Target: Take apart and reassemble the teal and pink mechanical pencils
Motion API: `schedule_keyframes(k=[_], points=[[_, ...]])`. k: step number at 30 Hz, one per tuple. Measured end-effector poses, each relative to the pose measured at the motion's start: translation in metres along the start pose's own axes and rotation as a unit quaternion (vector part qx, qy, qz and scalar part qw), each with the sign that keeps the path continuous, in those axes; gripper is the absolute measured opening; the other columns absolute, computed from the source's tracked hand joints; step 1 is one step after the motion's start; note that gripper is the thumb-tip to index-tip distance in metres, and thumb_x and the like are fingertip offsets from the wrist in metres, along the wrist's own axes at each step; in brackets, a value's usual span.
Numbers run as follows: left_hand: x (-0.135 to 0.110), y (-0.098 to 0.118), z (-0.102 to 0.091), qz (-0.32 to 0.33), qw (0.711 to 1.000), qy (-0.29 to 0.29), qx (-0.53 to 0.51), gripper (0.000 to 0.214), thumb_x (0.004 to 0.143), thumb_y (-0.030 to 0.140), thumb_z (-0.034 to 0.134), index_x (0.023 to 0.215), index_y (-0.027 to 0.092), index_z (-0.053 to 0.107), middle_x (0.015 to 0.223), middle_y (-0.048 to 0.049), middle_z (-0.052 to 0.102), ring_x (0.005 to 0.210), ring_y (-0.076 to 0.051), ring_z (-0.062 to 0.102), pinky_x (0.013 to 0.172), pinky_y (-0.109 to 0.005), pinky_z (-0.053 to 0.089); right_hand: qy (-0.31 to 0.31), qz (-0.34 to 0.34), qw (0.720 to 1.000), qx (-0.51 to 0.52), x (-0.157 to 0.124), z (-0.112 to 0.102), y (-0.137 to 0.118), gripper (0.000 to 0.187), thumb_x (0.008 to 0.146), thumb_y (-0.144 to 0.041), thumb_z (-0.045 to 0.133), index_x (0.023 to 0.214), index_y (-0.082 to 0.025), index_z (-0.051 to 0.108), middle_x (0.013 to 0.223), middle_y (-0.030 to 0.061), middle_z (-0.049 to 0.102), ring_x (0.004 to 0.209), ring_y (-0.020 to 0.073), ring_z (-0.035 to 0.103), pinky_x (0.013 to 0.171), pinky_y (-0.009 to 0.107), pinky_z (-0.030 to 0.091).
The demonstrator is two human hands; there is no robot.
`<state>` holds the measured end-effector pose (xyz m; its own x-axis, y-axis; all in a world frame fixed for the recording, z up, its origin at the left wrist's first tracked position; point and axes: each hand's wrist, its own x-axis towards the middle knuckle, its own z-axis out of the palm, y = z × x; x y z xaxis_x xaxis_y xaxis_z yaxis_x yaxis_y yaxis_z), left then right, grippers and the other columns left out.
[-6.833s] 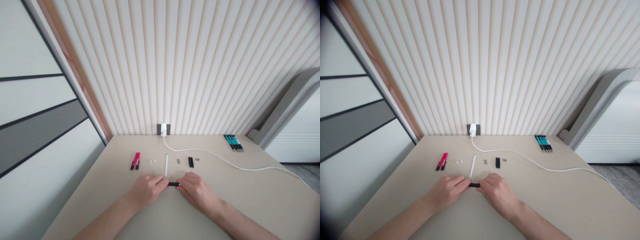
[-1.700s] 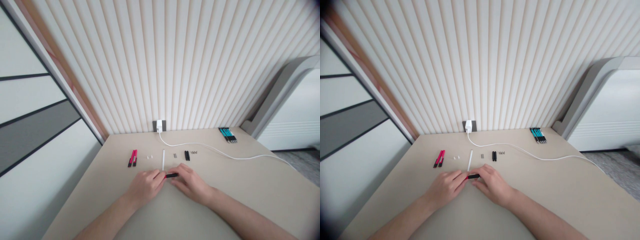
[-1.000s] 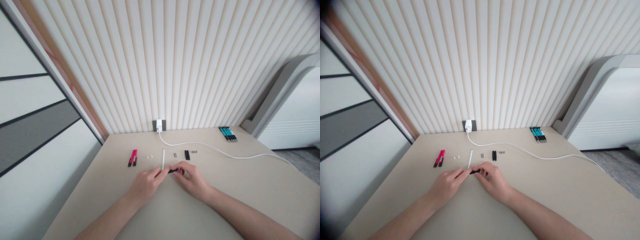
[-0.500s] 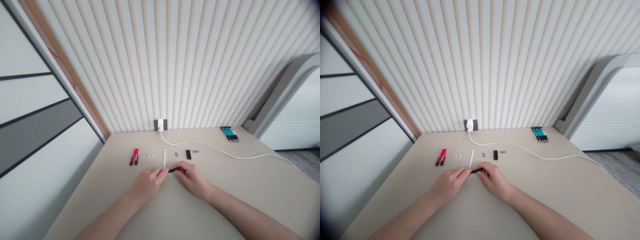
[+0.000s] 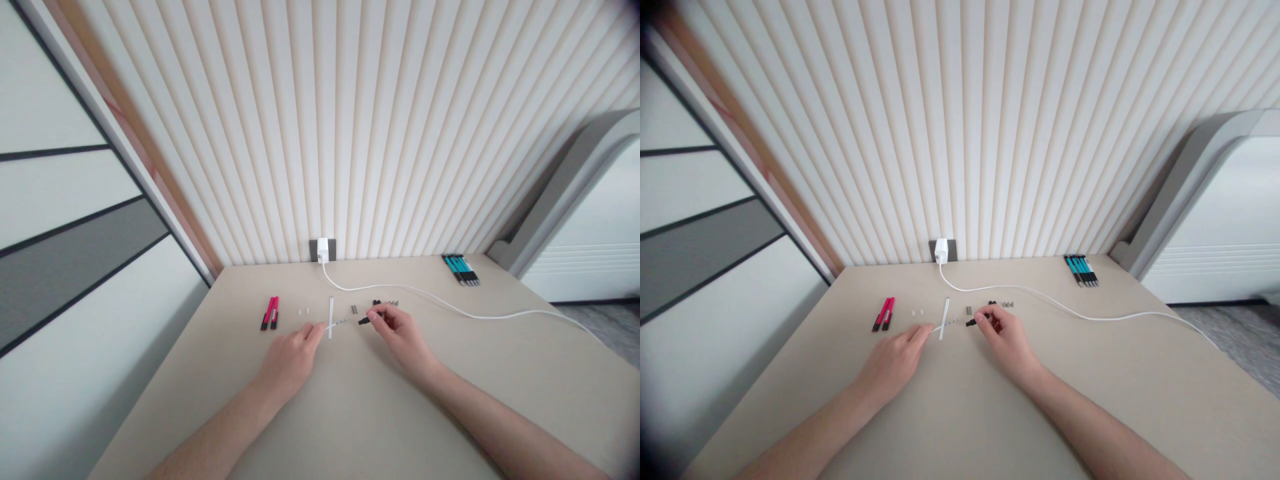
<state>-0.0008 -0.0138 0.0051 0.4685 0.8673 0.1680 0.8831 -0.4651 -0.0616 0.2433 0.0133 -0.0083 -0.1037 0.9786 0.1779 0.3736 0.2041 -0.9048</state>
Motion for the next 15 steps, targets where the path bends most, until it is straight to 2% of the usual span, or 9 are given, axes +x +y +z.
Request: schedule_keyframes(k=[3,5,8,12,15], points=[[0.000,0.003,-0.007,-0.013,1.000,-0.015,-0.009,0.023,0.098,0.016,0.036,0.111,0.023,0.054,0.089,-0.0016,0.068,0.072,-0.020,0.069,0.053,-0.028,0.043,-0.062,-0.023,0.995,-0.073,-0.004,0.002,-0.004,0.030,0.093,-0.041,0.050,0.081,-0.019,0.066,0.064,-0.0008,0.056,0.059,0.0136,0.048,0.056,0.026,0.037],[0.000,0.005,-0.011,-0.019,0.999,-0.017,-0.021,0.021,0.100,0.021,0.034,0.106,0.023,0.054,0.087,-0.0012,0.068,0.072,-0.020,0.068,0.054,-0.028,0.042,-0.101,-0.062,0.986,-0.116,-0.007,0.005,-0.006,0.024,0.092,-0.035,0.052,0.082,-0.021,0.068,0.069,0.0000,0.061,0.063,0.0145,0.052,0.060,0.026,0.040],[-0.001,0.007,-0.015,-0.024,0.999,-0.022,-0.036,0.021,0.101,0.025,0.032,0.101,0.023,0.053,0.085,-0.0007,0.068,0.070,-0.019,0.068,0.055,-0.027,0.042,-0.128,-0.120,0.973,-0.151,-0.010,0.007,-0.008,0.016,0.092,-0.030,0.055,0.087,-0.022,0.068,0.080,0.0021,0.065,0.075,0.0170,0.058,0.071,0.029,0.045],[0.000,0.008,-0.016,-0.015,0.999,-0.035,-0.031,0.021,0.101,0.026,0.033,0.100,0.023,0.053,0.084,-0.0006,0.068,0.068,-0.019,0.068,0.054,-0.027,0.041,-0.107,-0.146,0.969,-0.171,-0.011,0.006,-0.007,0.017,0.095,-0.030,0.052,0.097,-0.022,0.067,0.094,0.0057,0.066,0.090,0.0201,0.060,0.082,0.033,0.047],[-0.001,0.007,-0.015,0.010,0.999,-0.039,-0.026,0.020,0.100,0.025,0.034,0.101,0.023,0.054,0.084,-0.0005,0.067,0.069,-0.019,0.068,0.054,-0.027,0.041,-0.080,-0.158,0.972,-0.156,-0.011,0.004,-0.009,0.019,0.096,-0.030,0.051,0.105,-0.022,0.065,0.097,0.0066,0.065,0.092,0.0200,0.059,0.084,0.033,0.048]])
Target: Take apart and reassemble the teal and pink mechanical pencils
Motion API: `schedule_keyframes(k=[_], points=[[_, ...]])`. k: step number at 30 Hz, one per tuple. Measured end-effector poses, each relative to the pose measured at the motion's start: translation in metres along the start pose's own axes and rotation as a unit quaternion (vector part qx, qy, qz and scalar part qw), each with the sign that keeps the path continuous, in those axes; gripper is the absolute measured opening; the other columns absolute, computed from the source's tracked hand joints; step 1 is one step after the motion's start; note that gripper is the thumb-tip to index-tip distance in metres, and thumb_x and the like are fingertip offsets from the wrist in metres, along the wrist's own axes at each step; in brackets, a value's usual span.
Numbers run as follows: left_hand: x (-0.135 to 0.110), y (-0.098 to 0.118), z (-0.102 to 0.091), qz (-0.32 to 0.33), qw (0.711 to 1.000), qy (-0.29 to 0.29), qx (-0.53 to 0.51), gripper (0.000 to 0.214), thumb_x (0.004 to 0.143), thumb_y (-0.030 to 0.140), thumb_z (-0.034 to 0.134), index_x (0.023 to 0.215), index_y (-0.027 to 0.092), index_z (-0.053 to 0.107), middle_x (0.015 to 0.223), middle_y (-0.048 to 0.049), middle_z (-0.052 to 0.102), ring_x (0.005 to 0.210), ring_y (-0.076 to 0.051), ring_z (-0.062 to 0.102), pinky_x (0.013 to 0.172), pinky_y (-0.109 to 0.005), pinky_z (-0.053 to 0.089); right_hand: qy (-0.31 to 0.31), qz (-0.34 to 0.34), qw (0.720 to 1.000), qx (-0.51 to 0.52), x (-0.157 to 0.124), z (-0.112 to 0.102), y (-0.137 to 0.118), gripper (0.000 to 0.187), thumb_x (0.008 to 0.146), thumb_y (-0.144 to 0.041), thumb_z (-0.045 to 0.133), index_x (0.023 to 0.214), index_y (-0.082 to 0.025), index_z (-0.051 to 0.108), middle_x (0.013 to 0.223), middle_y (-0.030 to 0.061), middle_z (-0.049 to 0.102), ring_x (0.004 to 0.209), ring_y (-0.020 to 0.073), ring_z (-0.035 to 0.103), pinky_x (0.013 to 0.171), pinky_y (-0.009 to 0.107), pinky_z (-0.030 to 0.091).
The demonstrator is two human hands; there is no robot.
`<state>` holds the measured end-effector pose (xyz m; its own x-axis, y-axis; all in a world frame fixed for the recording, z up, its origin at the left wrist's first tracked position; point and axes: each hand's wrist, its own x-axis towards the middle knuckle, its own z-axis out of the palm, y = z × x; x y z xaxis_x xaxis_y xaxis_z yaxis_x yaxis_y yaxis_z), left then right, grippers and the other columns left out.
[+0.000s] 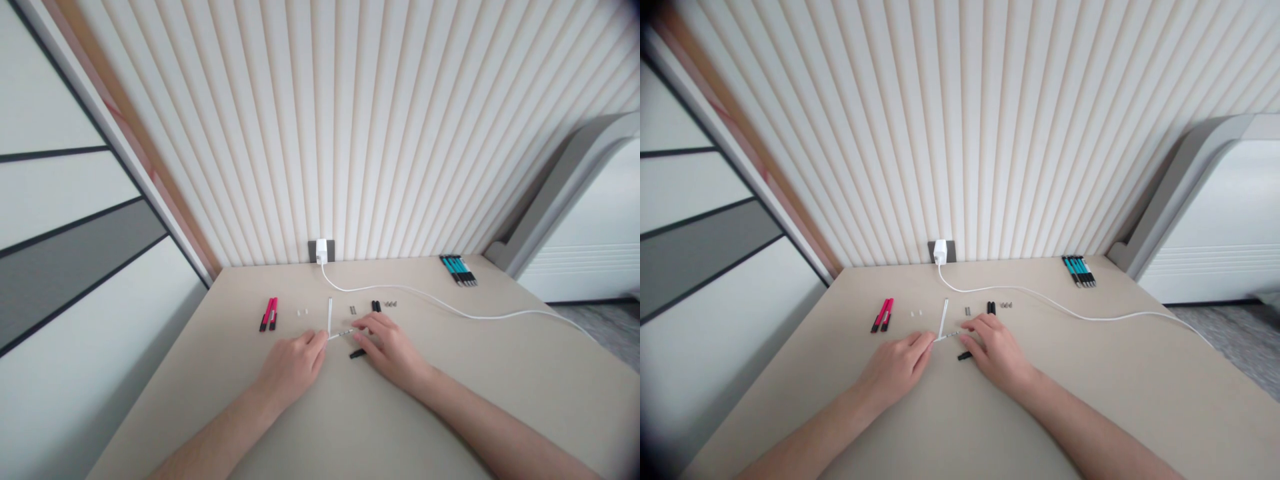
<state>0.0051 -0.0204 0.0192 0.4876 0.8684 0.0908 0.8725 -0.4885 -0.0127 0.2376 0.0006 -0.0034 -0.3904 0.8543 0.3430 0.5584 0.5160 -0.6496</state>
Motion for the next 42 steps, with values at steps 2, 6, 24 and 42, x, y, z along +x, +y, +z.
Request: schedule_keyframes(k=[2,6,24,42], points=[[-0.001,0.000,0.000,0.019,1.000,0.003,0.004,0.018,0.100,0.023,0.035,0.101,0.023,0.054,0.083,-0.0002,0.066,0.070,-0.019,0.067,0.054,-0.026,0.041,0.008,-0.010,1.000,0.022,0.000,-0.001,-0.002,0.018,0.096,-0.029,0.051,0.106,-0.022,0.065,0.095,0.0060,0.064,0.090,0.0192,0.059,0.083,0.032,0.049],[-0.002,0.001,0.001,0.046,0.999,0.010,0.014,0.016,0.099,0.021,0.039,0.103,0.023,0.054,0.084,-0.0001,0.066,0.070,-0.018,0.067,0.054,-0.026,0.042,0.009,-0.022,0.998,0.063,0.000,0.000,-0.007,0.017,0.096,-0.030,0.051,0.097,-0.022,0.066,0.088,0.0049,0.064,0.085,0.0183,0.059,0.078,0.030,0.050],[-0.001,0.001,0.006,-0.014,1.000,0.009,0.010,0.022,0.099,0.021,0.035,0.104,0.022,0.057,0.084,-0.0022,0.067,0.068,-0.019,0.068,0.052,-0.026,0.043,0.067,-0.008,0.983,-0.171,0.020,-0.009,0.043,0.017,0.096,-0.022,0.051,0.099,-0.022,0.067,0.098,0.0054,0.072,0.092,0.0221,0.060,0.083,0.035,0.043],[0.000,0.003,0.002,-0.011,1.000,-0.010,-0.008,0.023,0.098,0.019,0.035,0.105,0.022,0.057,0.086,-0.0044,0.068,0.071,-0.020,0.069,0.056,-0.027,0.047,0.035,-0.006,0.959,-0.279,0.026,0.001,0.033,0.019,0.095,-0.023,0.054,0.102,-0.025,0.071,0.102,0.0061,0.069,0.097,0.0218,0.056,0.085,0.036,0.035]])
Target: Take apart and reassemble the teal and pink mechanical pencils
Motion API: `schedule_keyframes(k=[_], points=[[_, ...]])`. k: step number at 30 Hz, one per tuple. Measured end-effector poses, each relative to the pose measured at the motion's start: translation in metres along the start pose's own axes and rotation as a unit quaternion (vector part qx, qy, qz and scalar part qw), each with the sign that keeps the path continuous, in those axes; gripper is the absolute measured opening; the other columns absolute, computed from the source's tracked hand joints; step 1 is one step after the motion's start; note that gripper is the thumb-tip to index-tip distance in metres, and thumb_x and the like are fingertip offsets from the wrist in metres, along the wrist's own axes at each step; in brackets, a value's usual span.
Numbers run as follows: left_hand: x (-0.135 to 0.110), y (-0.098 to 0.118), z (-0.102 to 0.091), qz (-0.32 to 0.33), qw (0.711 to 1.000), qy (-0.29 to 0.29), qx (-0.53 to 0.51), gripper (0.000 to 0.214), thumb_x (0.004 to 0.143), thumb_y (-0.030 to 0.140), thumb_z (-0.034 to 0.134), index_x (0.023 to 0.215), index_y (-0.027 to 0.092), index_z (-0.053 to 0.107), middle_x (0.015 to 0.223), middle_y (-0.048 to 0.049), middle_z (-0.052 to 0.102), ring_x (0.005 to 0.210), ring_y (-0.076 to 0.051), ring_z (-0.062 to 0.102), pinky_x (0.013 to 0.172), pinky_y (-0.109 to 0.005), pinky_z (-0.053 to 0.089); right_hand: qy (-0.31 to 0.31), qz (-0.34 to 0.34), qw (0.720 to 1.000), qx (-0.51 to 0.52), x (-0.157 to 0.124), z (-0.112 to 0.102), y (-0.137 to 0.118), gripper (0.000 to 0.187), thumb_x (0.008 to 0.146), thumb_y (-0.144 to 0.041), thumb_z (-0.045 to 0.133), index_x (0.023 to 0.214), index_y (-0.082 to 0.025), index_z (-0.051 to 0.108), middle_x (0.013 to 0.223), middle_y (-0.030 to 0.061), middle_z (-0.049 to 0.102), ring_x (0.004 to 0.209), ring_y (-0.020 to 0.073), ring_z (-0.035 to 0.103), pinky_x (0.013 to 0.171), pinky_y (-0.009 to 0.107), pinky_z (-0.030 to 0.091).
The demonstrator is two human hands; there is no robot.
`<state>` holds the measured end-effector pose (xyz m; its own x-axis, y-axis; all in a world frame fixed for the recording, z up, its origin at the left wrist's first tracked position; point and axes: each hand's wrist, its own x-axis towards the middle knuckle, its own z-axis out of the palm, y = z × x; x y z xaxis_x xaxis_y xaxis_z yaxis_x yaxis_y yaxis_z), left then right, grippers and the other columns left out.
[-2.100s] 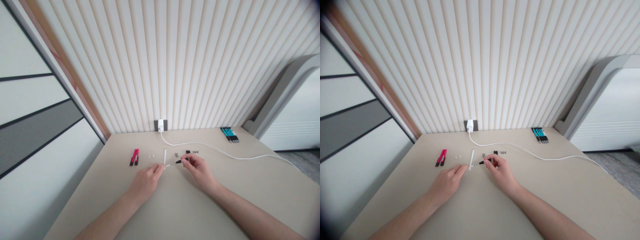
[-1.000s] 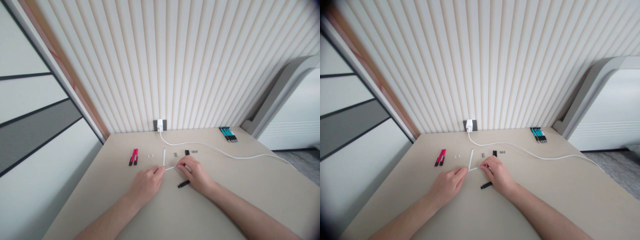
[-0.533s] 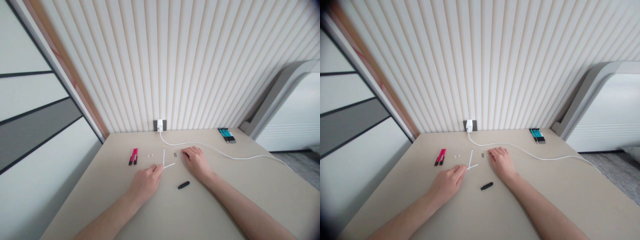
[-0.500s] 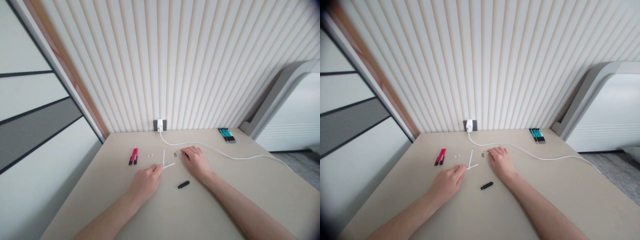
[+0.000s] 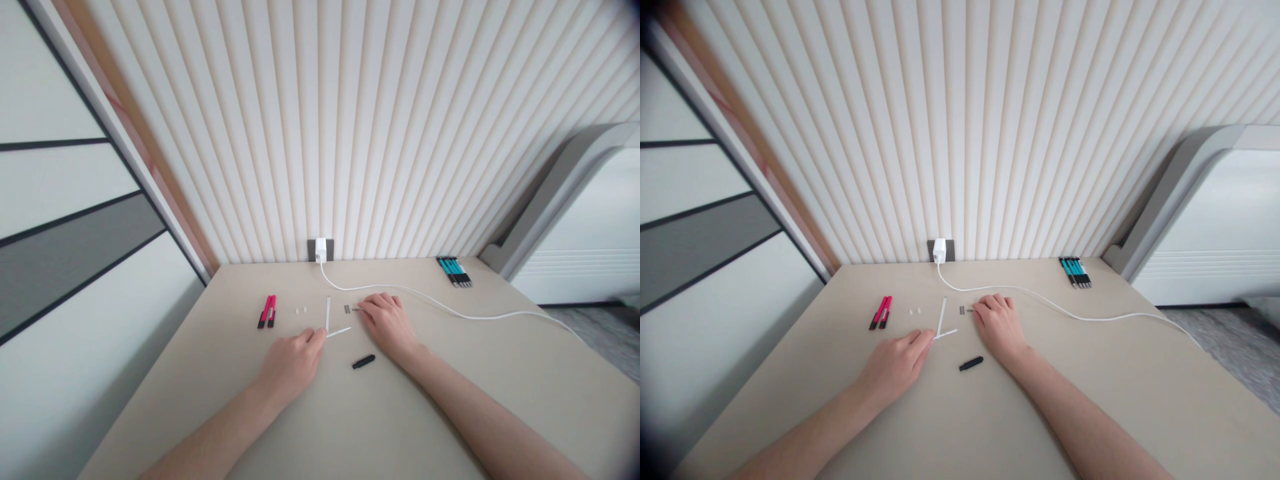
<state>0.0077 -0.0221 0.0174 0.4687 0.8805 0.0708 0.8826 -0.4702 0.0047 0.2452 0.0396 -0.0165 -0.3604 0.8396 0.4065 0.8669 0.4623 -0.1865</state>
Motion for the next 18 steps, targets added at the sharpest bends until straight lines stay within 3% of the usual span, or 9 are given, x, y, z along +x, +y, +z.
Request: schedule_keyframes(k=[7,18], points=[[0.001,0.001,-0.001,0.004,1.000,-0.005,0.005,0.023,0.099,0.020,0.034,0.104,0.021,0.057,0.086,-0.0046,0.068,0.071,-0.021,0.069,0.056,-0.027,0.046,-0.004,0.000,1.000,-0.008,0.001,-0.001,-0.005,0.019,0.096,-0.023,0.053,0.093,-0.024,0.072,0.102,0.0059,0.068,0.097,0.0217,0.054,0.085,0.036,0.034],[0.001,0.001,0.000,0.004,1.000,-0.007,0.005,0.023,0.099,0.019,0.034,0.105,0.021,0.056,0.087,-0.0044,0.068,0.072,-0.021,0.070,0.056,-0.027,0.046,0.001,0.016,0.998,-0.061,0.004,0.000,-0.012,0.023,0.096,-0.029,0.054,0.081,-0.020,0.070,0.087,0.0080,0.070,0.092,0.0244,0.055,0.081,0.038,0.031]])
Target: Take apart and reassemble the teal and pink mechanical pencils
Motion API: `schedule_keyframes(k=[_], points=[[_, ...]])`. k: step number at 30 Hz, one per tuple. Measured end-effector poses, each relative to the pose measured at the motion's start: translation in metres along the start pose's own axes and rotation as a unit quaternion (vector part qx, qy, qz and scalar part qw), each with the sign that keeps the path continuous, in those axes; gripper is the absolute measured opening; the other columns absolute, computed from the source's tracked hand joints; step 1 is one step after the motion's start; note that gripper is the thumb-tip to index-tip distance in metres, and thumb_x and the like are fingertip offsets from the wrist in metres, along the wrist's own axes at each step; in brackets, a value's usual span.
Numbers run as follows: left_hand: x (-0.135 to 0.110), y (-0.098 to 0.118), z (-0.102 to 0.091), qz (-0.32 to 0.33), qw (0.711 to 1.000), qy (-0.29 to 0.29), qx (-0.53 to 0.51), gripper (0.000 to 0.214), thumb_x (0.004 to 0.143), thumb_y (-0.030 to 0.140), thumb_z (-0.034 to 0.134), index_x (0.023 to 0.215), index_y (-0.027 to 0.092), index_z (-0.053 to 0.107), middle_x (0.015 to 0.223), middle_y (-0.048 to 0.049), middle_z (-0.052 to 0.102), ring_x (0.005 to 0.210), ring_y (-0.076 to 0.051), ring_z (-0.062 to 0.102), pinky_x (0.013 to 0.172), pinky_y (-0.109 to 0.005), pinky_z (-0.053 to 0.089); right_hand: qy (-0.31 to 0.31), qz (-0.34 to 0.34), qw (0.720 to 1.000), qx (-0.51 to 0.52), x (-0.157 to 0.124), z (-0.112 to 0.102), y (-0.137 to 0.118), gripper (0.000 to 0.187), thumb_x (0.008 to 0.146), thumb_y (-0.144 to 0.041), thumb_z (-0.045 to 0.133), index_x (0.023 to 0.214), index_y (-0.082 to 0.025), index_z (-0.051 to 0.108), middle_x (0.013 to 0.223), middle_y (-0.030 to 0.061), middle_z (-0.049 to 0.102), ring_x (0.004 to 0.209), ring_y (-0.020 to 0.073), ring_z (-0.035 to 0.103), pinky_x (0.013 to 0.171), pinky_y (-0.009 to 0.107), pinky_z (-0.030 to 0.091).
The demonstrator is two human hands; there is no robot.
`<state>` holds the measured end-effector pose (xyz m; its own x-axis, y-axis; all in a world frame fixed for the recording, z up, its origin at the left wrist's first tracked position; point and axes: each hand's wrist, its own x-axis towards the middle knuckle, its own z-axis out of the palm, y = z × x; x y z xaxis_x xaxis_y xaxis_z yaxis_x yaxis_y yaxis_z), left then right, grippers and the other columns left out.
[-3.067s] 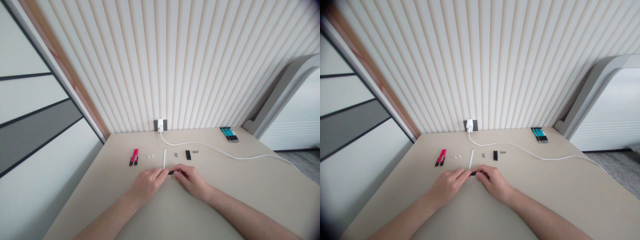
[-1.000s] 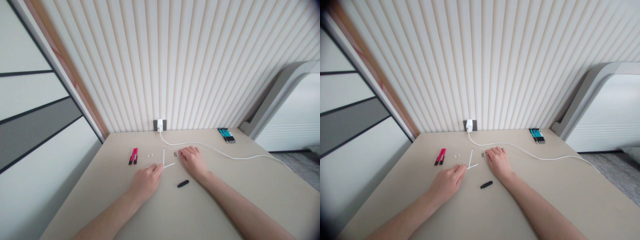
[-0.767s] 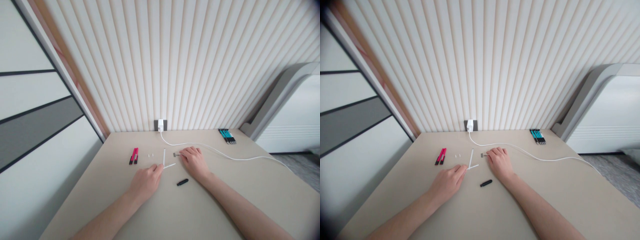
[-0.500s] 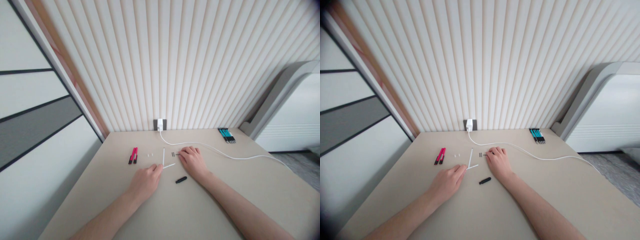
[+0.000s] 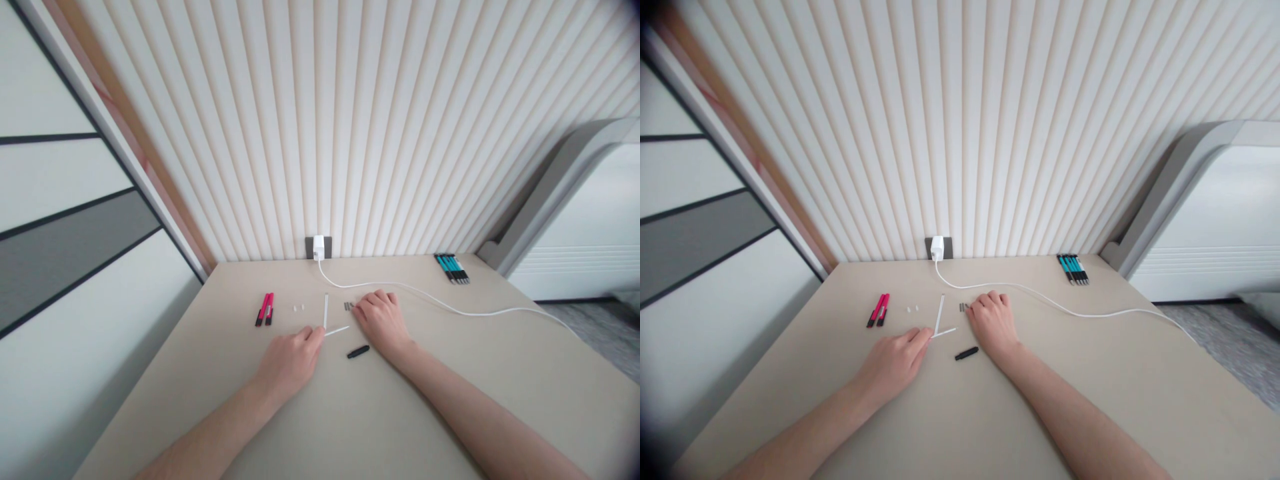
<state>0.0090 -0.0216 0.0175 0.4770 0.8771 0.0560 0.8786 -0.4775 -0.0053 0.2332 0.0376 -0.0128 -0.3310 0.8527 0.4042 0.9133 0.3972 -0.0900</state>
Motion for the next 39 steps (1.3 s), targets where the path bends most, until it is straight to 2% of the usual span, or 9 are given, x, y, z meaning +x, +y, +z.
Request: schedule_keyframes(k=[3,9,39], points=[[-0.0001,-0.0003,0.0002,-0.001,1.000,0.001,-0.009,0.023,0.098,0.019,0.035,0.104,0.021,0.057,0.087,-0.0048,0.068,0.073,-0.020,0.069,0.057,-0.026,0.046,0.004,-0.003,1.000,0.004,-0.0011,-0.0002,-0.0001,0.024,0.096,-0.032,0.055,0.082,-0.020,0.070,0.088,0.0077,0.070,0.092,0.0241,0.054,0.081,0.039,0.031],[-0.0002,-0.0004,0.0005,0.001,1.000,0.001,-0.013,0.022,0.098,0.020,0.036,0.105,0.022,0.057,0.087,-0.0048,0.069,0.071,-0.020,0.069,0.057,-0.026,0.046,0.020,-0.011,1.000,0.007,-0.0041,0.0032,0.0022,0.026,0.098,-0.026,0.051,0.083,-0.021,0.071,0.095,0.0073,0.070,0.093,0.0229,0.053,0.082,0.039,0.030],[0.0006,0.0014,-0.0002,0.002,1.000,-0.012,0.001,0.022,0.099,0.022,0.035,0.104,0.022,0.057,0.086,-0.0043,0.069,0.073,-0.021,0.069,0.057,-0.026,0.046,-0.013,-0.028,0.999,0.017,-0.0042,0.0018,0.0008,0.015,0.094,-0.022,0.057,0.092,-0.025,0.072,0.104,0.0048,0.069,0.098,0.0226,0.053,0.083,0.039,0.030]])
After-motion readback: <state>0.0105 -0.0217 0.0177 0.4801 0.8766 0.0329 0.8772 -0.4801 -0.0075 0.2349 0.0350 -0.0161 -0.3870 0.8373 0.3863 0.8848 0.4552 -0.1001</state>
